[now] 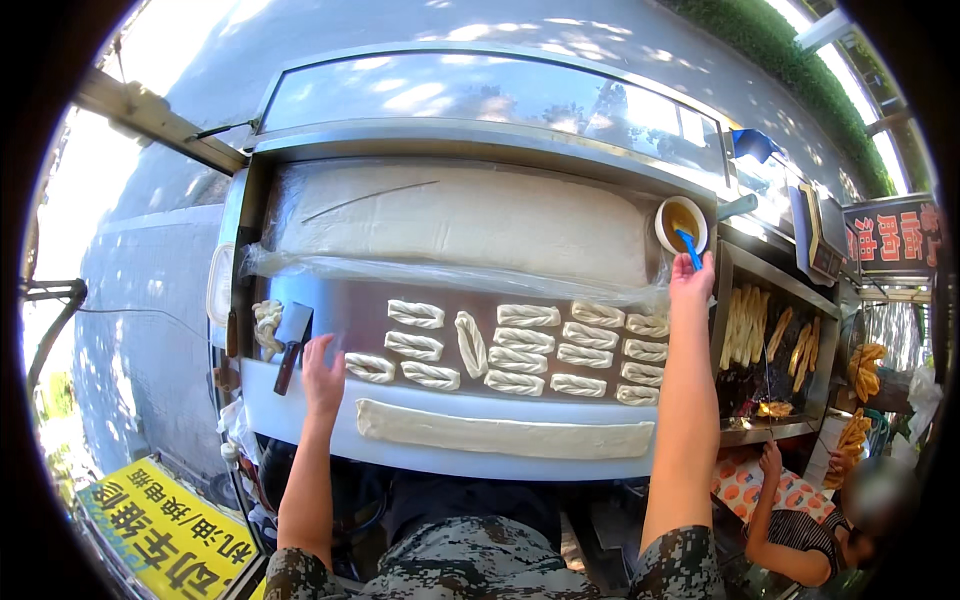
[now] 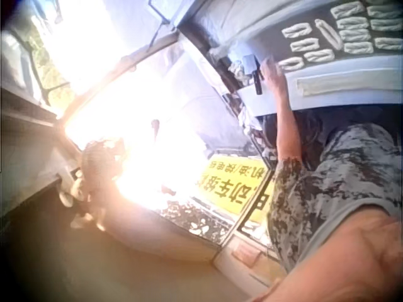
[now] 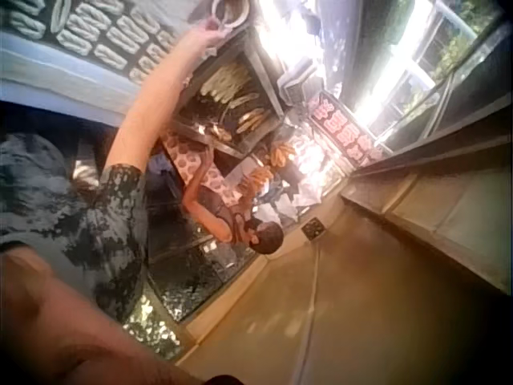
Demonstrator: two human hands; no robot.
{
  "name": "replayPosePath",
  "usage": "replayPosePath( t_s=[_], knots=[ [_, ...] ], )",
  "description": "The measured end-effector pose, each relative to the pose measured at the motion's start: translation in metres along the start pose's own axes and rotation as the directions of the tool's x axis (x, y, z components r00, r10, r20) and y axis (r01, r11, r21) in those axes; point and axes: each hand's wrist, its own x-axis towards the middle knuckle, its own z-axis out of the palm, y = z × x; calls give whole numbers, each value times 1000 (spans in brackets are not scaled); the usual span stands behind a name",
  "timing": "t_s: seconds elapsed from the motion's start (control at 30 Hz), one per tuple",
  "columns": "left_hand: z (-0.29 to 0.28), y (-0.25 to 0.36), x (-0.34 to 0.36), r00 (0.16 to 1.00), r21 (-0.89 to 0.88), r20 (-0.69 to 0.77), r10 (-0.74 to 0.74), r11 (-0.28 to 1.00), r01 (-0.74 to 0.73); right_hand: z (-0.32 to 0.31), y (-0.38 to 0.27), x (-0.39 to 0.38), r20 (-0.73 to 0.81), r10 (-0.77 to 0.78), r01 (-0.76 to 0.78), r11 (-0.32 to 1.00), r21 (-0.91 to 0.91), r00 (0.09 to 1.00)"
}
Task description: The person prepares dough strips by rolling, cutting, and pressing them with a chopstick, then places them into a deep fryer. They repeat this process for multiple pieces while another person manages the frying.
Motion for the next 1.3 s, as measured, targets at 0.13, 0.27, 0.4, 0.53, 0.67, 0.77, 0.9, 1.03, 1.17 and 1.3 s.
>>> replayPosePath(
  t_s=[0.13, 0.27, 0.4, 0.53, 0.67, 0.77, 0.9, 1.03, 1.17, 1.3],
  knots=[
    [-1, 2, 80, 996, 24, -86, 35, 999, -33, -15, 12, -64, -104, 84, -83, 997, 12, 991],
    [20, 1, 181, 956, 99, -197, 217, 975, -201, -25, 70, -140, 230, -140, 255, 751, -609, 963],
    [50, -1, 245, 972, 182, -100, 213, 964, -193, -18, 111, -176, 712, -37, 713, 76, -698, 701],
    [69, 7, 263, 969, 233, 48, 244, 940, -249, 4, 136, -193, 783, 155, 797, -166, -580, 602],
    [74, 17, 258, 911, 188, 116, 395, 892, -410, 14, 149, -193, 748, 122, 747, -273, -606, 652],
    [69, 17, 253, 872, 198, 154, 464, 850, -488, 13, 153, -185, 746, 148, 747, -312, -587, 649],
    [68, 22, 247, 865, 149, 129, 485, 853, -500, 11, 157, -181, 767, 138, 760, -328, -561, 626],
    [73, 28, 246, 837, 91, 93, 539, 833, -546, 10, 161, -183, 792, 105, 765, -363, -533, 601],
    [82, 24, 251, 838, 96, 135, 529, 834, -543, 14, 163, -188, 793, 90, 760, -367, -536, 603],
    [85, 31, 262, 846, 87, 136, 516, 844, -529, 11, 164, -186, 721, 121, 707, -359, -609, 682]
  ],
)
